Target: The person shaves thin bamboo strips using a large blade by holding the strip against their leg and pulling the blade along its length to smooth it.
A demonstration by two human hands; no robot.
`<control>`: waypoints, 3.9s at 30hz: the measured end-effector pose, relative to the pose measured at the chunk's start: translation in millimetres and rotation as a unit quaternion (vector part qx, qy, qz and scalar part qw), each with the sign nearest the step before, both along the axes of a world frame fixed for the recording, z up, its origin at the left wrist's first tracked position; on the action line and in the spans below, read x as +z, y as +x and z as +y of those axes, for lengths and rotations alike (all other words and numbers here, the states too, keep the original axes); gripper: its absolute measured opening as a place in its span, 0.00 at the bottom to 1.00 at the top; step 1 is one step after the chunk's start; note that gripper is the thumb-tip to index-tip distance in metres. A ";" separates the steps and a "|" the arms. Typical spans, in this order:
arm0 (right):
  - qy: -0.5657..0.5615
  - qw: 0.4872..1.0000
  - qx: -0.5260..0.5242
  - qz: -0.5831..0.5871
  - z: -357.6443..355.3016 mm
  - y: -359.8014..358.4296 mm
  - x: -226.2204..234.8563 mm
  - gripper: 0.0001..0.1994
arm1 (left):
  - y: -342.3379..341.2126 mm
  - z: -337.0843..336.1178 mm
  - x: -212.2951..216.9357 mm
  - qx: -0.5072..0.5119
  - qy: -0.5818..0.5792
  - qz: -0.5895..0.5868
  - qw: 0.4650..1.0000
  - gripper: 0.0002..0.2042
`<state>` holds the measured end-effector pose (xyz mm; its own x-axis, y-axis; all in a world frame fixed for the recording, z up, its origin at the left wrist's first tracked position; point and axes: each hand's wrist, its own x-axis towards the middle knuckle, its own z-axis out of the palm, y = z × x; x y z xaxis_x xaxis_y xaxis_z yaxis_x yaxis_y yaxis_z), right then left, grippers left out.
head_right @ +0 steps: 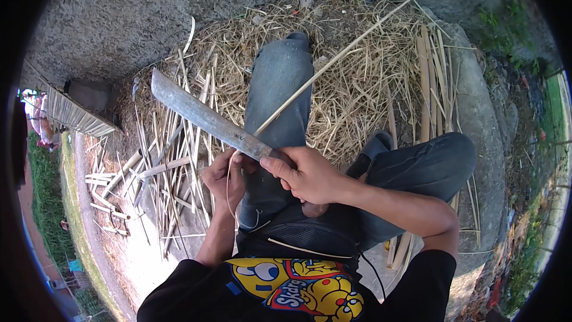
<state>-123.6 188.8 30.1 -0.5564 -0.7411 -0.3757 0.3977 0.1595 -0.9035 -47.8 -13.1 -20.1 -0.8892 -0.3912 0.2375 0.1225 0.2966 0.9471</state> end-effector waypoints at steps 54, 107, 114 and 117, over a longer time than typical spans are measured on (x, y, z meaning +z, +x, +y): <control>0.040 0.912 -0.322 0.250 69.9 -75.5 21.2 0.15 | 55.8 -100.8 -35.4 0.036 -0.336 -0.076 0.938 0.12; 0.077 0.938 -0.253 0.225 43.3 -45.9 4.5 0.15 | 35.3 -76.2 -31.3 -0.107 -0.017 -0.116 0.987 0.19; 0.063 0.962 -0.175 0.200 32.0 -26.7 -7.5 0.17 | 25.4 -66.8 -22.1 -0.126 -0.021 -0.114 0.985 0.20; 0.093 0.942 -0.112 0.302 22.6 -17.5 -12.1 0.19 | 24.6 -74.2 -30.5 -0.123 -0.007 -0.123 0.985 0.20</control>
